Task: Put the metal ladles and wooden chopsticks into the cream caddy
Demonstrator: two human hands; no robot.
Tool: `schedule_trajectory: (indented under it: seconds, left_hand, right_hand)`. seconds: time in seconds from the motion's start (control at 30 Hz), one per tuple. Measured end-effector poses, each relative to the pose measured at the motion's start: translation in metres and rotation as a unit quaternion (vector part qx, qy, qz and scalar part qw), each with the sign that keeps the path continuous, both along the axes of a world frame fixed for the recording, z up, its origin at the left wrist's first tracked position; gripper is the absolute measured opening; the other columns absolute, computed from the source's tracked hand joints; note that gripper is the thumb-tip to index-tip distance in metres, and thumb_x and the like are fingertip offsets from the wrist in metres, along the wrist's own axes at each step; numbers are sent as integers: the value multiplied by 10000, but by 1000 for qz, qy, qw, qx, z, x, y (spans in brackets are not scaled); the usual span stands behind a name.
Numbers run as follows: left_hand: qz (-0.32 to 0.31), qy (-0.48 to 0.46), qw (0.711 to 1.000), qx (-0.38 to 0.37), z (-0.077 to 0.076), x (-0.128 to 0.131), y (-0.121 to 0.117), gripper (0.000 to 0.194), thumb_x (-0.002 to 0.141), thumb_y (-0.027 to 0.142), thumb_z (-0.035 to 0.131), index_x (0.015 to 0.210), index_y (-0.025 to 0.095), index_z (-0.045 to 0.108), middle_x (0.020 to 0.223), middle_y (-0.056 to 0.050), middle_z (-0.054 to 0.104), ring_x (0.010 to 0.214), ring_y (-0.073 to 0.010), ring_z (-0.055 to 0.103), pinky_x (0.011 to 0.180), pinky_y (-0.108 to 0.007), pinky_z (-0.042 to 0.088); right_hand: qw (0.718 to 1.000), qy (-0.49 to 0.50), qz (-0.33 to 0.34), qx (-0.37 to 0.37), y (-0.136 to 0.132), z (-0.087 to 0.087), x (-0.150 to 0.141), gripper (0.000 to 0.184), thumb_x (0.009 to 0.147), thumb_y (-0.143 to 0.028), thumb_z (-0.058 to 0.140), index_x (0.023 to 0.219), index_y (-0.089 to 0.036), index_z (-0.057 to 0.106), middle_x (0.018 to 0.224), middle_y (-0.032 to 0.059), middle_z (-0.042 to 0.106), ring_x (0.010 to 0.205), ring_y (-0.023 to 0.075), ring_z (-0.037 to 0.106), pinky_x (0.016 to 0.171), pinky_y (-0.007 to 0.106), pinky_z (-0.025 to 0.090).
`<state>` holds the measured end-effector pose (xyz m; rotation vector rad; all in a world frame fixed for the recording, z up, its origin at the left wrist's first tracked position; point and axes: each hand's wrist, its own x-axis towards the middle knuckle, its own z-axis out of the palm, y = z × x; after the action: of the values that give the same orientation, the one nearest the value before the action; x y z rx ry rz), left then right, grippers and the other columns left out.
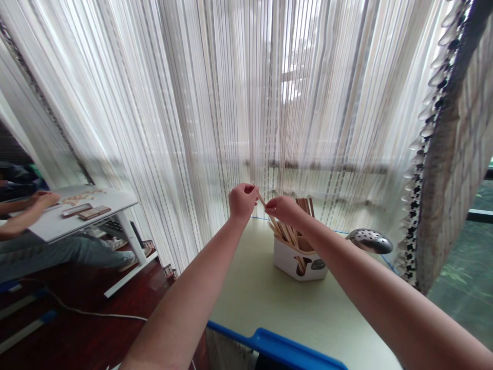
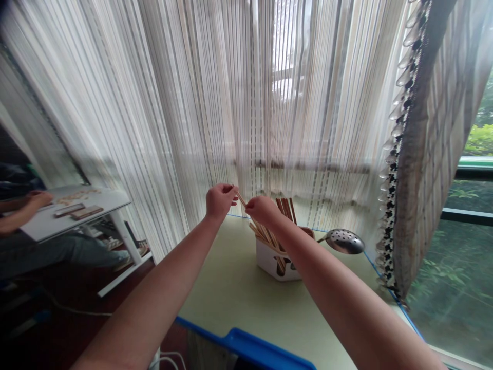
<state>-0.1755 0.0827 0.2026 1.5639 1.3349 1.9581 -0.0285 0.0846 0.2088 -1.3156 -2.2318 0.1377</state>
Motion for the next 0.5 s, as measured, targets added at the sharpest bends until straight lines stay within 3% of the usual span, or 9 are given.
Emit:
schedule_trajectory:
  seconds: [0.23, 0.5]
  left_hand:
    - [-72, -15, 997, -6, -2, -3, 2, 284, 702, 364, 638, 832, 112, 630, 717, -60, 657, 603, -155, 651, 446, -230, 529]
    - [4, 7, 1000, -17, -9, 7, -3, 232, 693, 339, 652, 726, 123, 574, 626, -27, 612, 488, -139, 620, 387, -209, 500]
  right_hand:
    - [999, -29, 7, -44, 6, 2, 3, 180, 736, -256, 601, 850, -221, 735, 777, 31, 715, 678, 139, 617, 637, 231, 421]
    - [998, -53, 0, -27, 12, -3, -1, 158, 693, -263, 617, 801, -242, 731, 738, 6, 707, 656, 127, 603, 584, 215, 382]
